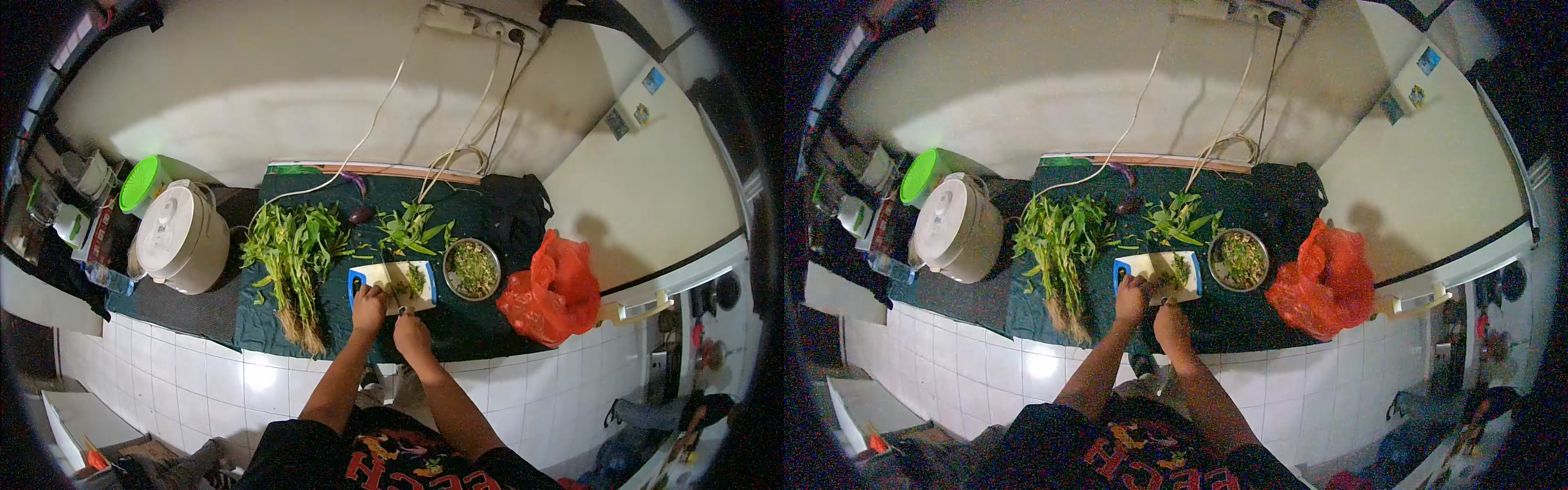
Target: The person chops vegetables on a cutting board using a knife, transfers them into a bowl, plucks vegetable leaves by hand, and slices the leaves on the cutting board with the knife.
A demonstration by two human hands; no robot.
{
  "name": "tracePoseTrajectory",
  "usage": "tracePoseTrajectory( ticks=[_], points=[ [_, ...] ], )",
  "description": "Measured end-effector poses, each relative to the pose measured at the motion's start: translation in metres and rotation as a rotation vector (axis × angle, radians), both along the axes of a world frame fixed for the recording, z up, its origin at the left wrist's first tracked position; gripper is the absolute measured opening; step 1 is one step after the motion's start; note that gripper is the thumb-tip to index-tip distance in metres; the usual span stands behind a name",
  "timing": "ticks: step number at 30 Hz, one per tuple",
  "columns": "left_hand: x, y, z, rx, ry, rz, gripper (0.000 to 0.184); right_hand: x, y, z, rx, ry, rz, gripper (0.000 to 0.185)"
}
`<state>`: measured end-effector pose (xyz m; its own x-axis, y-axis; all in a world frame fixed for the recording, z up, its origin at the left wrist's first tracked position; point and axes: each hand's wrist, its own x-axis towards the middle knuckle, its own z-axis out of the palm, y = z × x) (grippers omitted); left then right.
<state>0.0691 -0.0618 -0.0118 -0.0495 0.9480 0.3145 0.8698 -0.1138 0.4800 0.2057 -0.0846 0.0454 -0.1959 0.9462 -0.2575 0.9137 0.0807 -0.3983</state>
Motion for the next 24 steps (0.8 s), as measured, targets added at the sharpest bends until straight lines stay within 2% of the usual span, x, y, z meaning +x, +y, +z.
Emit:
tracePoseTrajectory(
  ticks=[5,11,13,16,18,24],
  points=[
    [0.004,-0.003,0.007,-0.017,0.002,0.015,0.018,-0.001,-0.032,-0.029,-0.007,-0.054,-0.126,0.033],
    [0.0,0.001,-0.003,-0.038,0.049,-0.027,0.019,0.018,-0.022,-0.012,0.001,0.001,-0.005,0.032],
    [-0.003,-0.001,-0.007,-0.074,0.087,-0.047,0.019,0.028,-0.032,-0.01,-0.022,-0.017,-0.039,0.032],
    [-0.005,-0.004,-0.005,0.062,0.014,-0.044,0.017,0.034,-0.033,-0.004,-0.063,-0.045,-0.117,0.034],
    [-0.008,-0.008,-0.003,0.017,-0.099,-0.045,0.019,0.034,-0.035,0.003,-0.082,-0.052,-0.165,0.035],
    [-0.012,-0.007,-0.002,-0.082,-0.171,-0.038,0.025,0.025,-0.029,0.015,-0.029,0.086,-0.099,0.038]
  ],
)
